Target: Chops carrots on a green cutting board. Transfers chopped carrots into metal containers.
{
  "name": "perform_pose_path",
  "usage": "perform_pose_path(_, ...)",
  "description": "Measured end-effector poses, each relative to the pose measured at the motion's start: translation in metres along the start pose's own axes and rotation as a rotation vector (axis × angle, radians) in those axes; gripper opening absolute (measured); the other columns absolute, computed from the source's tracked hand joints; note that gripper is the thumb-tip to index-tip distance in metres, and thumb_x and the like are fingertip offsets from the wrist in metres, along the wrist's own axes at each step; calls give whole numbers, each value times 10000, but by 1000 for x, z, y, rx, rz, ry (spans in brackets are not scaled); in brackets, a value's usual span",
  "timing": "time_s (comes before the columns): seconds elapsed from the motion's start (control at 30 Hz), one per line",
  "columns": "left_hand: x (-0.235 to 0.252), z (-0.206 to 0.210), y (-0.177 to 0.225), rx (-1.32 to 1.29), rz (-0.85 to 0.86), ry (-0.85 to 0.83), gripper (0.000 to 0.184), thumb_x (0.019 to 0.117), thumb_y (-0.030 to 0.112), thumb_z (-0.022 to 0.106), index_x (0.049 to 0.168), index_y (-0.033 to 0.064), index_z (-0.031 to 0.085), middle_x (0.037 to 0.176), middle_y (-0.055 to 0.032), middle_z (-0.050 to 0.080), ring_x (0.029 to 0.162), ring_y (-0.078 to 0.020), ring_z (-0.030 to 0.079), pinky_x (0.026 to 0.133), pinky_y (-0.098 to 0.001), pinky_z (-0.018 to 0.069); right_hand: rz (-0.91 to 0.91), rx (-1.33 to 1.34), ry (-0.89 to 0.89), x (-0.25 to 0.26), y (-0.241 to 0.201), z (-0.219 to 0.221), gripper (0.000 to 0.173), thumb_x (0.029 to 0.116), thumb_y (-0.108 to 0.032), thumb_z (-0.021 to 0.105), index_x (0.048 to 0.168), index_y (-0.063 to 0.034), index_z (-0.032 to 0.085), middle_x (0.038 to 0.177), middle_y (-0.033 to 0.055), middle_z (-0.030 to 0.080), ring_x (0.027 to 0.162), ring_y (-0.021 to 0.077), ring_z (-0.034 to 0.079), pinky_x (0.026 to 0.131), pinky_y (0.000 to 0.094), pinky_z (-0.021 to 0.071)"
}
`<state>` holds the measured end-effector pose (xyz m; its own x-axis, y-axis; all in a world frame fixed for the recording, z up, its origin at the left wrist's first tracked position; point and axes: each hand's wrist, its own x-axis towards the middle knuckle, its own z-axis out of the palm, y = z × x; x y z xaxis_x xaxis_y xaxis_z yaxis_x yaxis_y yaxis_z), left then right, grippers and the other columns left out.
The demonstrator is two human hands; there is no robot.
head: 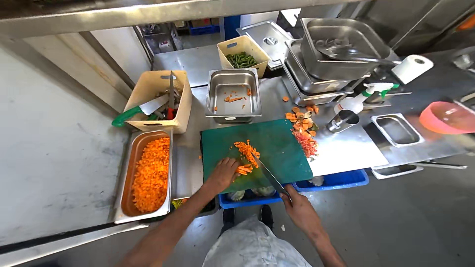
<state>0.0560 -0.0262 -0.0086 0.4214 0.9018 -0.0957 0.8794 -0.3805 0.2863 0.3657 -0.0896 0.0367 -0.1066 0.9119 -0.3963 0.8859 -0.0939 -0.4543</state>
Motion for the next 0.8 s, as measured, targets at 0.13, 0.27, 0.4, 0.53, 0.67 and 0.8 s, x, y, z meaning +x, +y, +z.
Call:
perform_pose_path(0.13, -14, 9, 35, -51, -339, 29, 419, 1067, 358, 524, 1302, 25, 627, 1329, -189, 619, 1287, -368, 563, 1109, -527, 438, 51, -122, -71, 4, -25, 5, 337, 1079, -337, 452, 1323, -142, 578, 992, 160, 716, 942, 363, 716, 810, 553, 570)
perform_pose_path(0.27, -16, 14, 48, -113, -464, 134, 512, 1013, 453, 594, 1324, 48, 626, 1327, -170, 622, 1280, -359, 561, 1097, -521, 437, 70, -238, -142, 9, -59, 4, 372, 1086, -260, 423, 1421, -139, 530, 1111, 204, 706, 1040, 402, 701, 862, 563, 564)
perform_pose_path(0.4, -15, 11, 41, -149, -485, 145, 604, 978, 491, 641, 1430, 96, 576, 1403, -137, 584, 1318, -337, 530, 1099, -511, 437, 29, -234, -192, 17, -83, -4, 371, 1087, -288, 419, 1418, -164, 534, 1130, 188, 703, 1063, 389, 695, 880, 560, 559)
perform_pose_path(0.53, -7, 11, 35, -229, -481, 159, 479, 994, 400, 661, 1356, 86, 646, 1343, -130, 627, 1292, -313, 563, 1112, -460, 452, 40, -276, -165, 28, -85, -11, 373, 1086, -267, 425, 1432, -173, 526, 1137, 180, 708, 1077, 381, 694, 891, 550, 556)
perform_pose_path(0.67, 1, 10, 36, -300, -462, 224, 481, 961, 368, 719, 1360, 108, 649, 1322, -123, 638, 1281, -293, 574, 1110, -442, 462, -4, -300, -220, 32, -83, -11, 368, 1086, -276, 421, 1426, -175, 519, 1130, 182, 703, 1073, 382, 695, 884, 555, 559)
perform_pose_path(0.8, 2, 7, 36, -355, -478, 285, 568, 899, 336, 793, 1391, 111, 622, 1352, -95, 645, 1306, -277, 566, 1124, -439, 453, -14, -316, -178, 36, -82, -12, 377, 1088, -269, 417, 1436, -180, 531, 1146, 182, 708, 1086, 380, 694, 897, 555, 556)
